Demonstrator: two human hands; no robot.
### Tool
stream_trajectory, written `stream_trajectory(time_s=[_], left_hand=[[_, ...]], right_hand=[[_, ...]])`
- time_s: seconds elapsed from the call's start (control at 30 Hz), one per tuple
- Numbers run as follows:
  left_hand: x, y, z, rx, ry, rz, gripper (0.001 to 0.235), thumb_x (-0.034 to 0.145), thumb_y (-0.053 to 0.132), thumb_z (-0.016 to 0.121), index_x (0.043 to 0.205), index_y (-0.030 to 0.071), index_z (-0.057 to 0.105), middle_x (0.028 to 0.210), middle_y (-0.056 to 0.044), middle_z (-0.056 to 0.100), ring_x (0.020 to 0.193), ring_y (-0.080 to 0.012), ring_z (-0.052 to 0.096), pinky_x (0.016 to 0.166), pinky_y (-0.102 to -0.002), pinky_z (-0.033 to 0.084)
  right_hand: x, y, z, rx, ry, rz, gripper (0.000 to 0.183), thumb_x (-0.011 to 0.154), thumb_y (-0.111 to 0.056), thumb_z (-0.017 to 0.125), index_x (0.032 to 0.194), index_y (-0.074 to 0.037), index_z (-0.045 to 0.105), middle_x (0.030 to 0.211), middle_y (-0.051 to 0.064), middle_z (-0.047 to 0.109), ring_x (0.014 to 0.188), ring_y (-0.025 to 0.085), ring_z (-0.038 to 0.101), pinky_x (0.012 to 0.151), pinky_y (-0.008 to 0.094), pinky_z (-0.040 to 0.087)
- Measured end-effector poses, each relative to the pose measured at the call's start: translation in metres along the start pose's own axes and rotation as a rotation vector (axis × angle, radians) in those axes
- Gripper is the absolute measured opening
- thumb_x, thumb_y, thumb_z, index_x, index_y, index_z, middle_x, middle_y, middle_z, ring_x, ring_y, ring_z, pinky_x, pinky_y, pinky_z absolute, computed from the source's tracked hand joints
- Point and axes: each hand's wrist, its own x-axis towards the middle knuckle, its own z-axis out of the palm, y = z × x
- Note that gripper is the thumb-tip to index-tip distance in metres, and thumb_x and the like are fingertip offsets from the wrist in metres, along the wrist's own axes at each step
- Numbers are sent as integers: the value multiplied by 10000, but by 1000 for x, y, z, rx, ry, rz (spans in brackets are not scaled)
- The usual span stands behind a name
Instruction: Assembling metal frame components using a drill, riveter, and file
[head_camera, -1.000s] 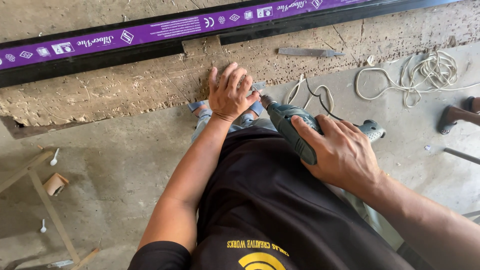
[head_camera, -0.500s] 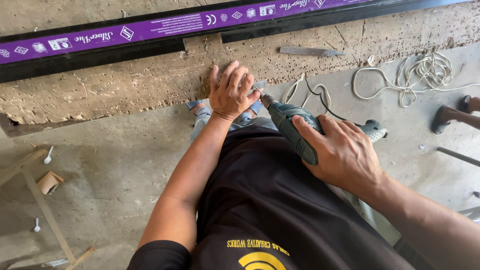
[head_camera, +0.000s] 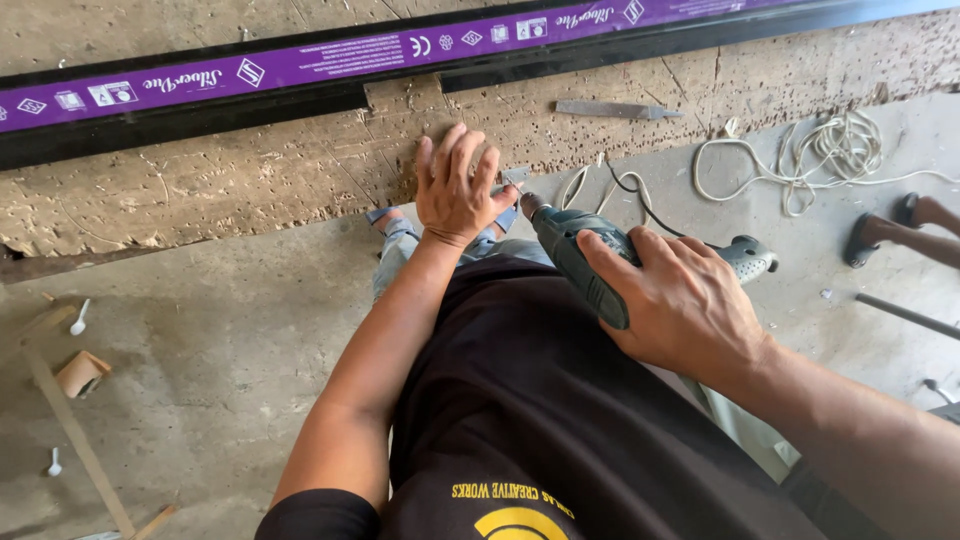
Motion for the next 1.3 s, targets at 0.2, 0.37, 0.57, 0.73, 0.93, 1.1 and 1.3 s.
stream_trajectory(time_s=[0.2, 0.37, 0.57, 0.73, 0.93, 1.1, 1.3], left_hand=[[-1, -1, -3, -42, -12, -72, 505, 927, 568, 714, 1146, 118, 645, 1269, -126, 692, 1260, -336, 625, 1112, -534, 419], [6, -2, -4, -56, 13, -75, 535, 1073, 539, 314, 1102, 119, 644, 1279, -129, 701, 1236, -314, 651, 1091, -495, 456], [10, -4, -9, -23, -8, -86, 286, 958, 433, 596, 1022, 169, 686, 1249, -55, 720, 1222, -266, 663, 1086, -436, 451], [3, -3, -1, -7, -31, -80, 295, 871, 436, 714, 1020, 183, 681, 1281, -51, 715, 1251, -262, 647, 1164, -445, 378], [14, -1, -8, -24, 26, -84, 316, 1005, 428, 498, 990, 163, 669, 1211, -48, 734, 1179, -264, 688, 1098, -421, 436], [10, -3, -9, -31, 23, -73, 390, 1044, 487, 474, 1017, 150, 668, 1210, -51, 732, 1200, -274, 680, 1085, -423, 442], [10, -3, -9, -28, 4, -75, 439, 1055, 532, 438, 1035, 149, 651, 1235, -54, 722, 1217, -273, 674, 1091, -434, 441]], right_hand=[[31, -7, -20, -69, -175, -43, 792, 795, -626, 625, 1486, -257, 506, 923, 180, 634, 787, 410, 705, 717, 498, 573], [43, -6, -25, -180, -290, -72, 869, 752, -653, 670, 1504, -273, 457, 917, 142, 629, 741, 388, 719, 685, 496, 610], [48, -6, -26, -149, -312, -61, 881, 748, -665, 690, 1496, -264, 453, 917, 150, 639, 749, 377, 724, 672, 477, 607], [51, -1, -28, -104, -383, -56, 838, 811, -600, 641, 1531, -244, 404, 996, 148, 607, 778, 343, 723, 635, 472, 633], [62, 15, -36, -79, -292, -51, 838, 742, -697, 679, 1463, -307, 508, 870, 90, 615, 667, 350, 719, 499, 497, 603], [97, 25, -52, -97, -454, -102, 886, 783, -702, 673, 1537, -298, 440, 859, 47, 680, 630, 218, 721, 467, 415, 669], [116, 12, -71, -153, -598, -27, 875, 775, -723, 667, 1532, -353, 431, 813, 59, 715, 709, 301, 746, 550, 468, 627]])
